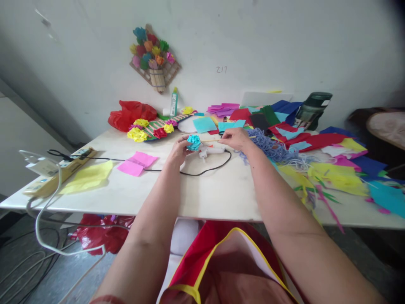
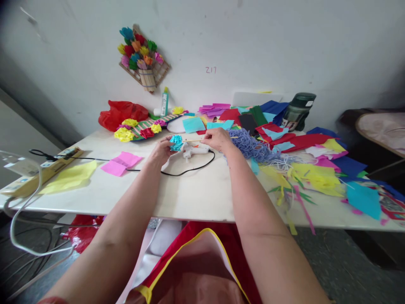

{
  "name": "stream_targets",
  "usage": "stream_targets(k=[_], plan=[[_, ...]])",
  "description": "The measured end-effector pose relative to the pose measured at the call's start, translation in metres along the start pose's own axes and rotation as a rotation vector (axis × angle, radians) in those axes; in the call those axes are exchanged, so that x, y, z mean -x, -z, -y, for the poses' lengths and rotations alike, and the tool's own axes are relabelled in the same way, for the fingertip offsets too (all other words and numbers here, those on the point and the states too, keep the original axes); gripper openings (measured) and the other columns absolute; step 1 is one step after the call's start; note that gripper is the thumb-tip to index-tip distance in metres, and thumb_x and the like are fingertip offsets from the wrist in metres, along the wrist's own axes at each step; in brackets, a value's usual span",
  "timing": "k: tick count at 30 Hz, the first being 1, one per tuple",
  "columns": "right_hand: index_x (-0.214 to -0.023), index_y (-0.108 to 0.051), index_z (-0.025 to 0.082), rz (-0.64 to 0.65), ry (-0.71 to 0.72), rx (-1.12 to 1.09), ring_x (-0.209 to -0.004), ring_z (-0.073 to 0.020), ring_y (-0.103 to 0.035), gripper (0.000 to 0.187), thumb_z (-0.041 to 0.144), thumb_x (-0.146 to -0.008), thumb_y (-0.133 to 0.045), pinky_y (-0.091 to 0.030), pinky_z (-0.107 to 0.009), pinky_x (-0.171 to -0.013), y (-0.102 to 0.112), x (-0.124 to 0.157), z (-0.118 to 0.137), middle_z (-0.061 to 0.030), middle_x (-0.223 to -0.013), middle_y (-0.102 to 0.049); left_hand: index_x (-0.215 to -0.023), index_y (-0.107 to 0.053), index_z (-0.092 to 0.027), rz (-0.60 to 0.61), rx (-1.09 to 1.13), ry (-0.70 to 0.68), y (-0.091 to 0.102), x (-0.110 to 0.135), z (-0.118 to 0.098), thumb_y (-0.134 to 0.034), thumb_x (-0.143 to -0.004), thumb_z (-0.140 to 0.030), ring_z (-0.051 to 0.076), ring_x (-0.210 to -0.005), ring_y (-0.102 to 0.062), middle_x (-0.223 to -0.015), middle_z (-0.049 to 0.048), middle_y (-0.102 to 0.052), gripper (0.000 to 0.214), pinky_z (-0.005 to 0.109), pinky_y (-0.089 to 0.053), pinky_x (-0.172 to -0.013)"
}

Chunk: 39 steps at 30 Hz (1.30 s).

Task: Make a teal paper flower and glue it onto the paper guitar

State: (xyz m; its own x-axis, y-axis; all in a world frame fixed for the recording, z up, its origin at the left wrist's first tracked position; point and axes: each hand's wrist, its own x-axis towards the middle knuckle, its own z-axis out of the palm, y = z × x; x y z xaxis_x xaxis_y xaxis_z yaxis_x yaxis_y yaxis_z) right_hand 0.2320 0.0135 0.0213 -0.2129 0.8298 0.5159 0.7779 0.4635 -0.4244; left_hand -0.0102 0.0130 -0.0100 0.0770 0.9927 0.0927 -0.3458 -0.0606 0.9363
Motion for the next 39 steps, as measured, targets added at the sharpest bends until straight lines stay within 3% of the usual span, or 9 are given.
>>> stream_targets(k=[4,8,12,18,39], plan=[[-0.066,-0.071,0.019,0.002,0.005,-0.035,-0.064,-0.0138,-0.059,0.012,0.031,-0.067,-0.070,-0.038,-0.025,-0.059,0.000,0.000,-0.001,-0.0007,-0.069,-0.070,-0.081,-0.059,-0.014,0.007,0.015,-0.011,0.001,-0.001,0.001,-0.059,-0.054,-0.012,0.012,-0.059,-0.058,-0.068,0.0003,-0.061,0.027,0.024,-0.050,-0.057],[-0.065,-0.071,0.019,0.007,0.001,-0.055,-0.063,-0.0135,-0.058,0.012,0.031,-0.066,-0.071,-0.037,-0.024,-0.058,-0.001,0.000,-0.001,-0.0004,-0.068,-0.070,-0.086,-0.060,-0.014,0.052,0.047,0.018,0.001,-0.001,0.001,-0.058,-0.057,-0.011,0.014,-0.064,-0.060,-0.072,0.0014,-0.062,0.030,0.028,-0.053,-0.061],[-0.065,-0.071,0.019,0.005,0.004,-0.054,-0.063,-0.0140,-0.058,0.012,0.031,-0.065,-0.072,-0.037,-0.025,-0.058,-0.001,0.000,0.000,-0.0005,-0.067,-0.069,-0.089,-0.060,-0.013,0.066,0.111,0.052,0.000,0.000,0.000,-0.054,-0.059,-0.010,0.014,-0.063,-0.060,-0.075,0.0029,-0.064,0.031,0.027,-0.052,-0.058],[-0.064,-0.070,0.019,-0.009,0.026,-0.079,-0.061,-0.0133,-0.058,0.013,0.032,-0.065,-0.073,-0.036,-0.024,-0.056,-0.002,-0.001,0.002,-0.0002,-0.065,-0.068,-0.095,-0.060,-0.011,-0.015,0.204,0.145,-0.003,0.003,-0.004,-0.049,-0.062,-0.011,0.015,-0.063,-0.061,-0.076,0.0055,-0.065,0.034,0.026,-0.052,-0.056],[-0.063,-0.070,0.019,0.037,0.036,-0.054,-0.060,-0.0127,-0.056,0.010,0.029,-0.064,-0.072,-0.034,-0.024,-0.056,-0.001,0.000,0.018,0.0001,-0.062,-0.066,-0.105,-0.058,-0.008,0.085,0.217,0.187,-0.004,0.010,-0.012,-0.046,-0.059,-0.012,0.012,-0.051,-0.057,-0.070,0.0043,-0.062,0.048,0.022,-0.044,-0.044]])
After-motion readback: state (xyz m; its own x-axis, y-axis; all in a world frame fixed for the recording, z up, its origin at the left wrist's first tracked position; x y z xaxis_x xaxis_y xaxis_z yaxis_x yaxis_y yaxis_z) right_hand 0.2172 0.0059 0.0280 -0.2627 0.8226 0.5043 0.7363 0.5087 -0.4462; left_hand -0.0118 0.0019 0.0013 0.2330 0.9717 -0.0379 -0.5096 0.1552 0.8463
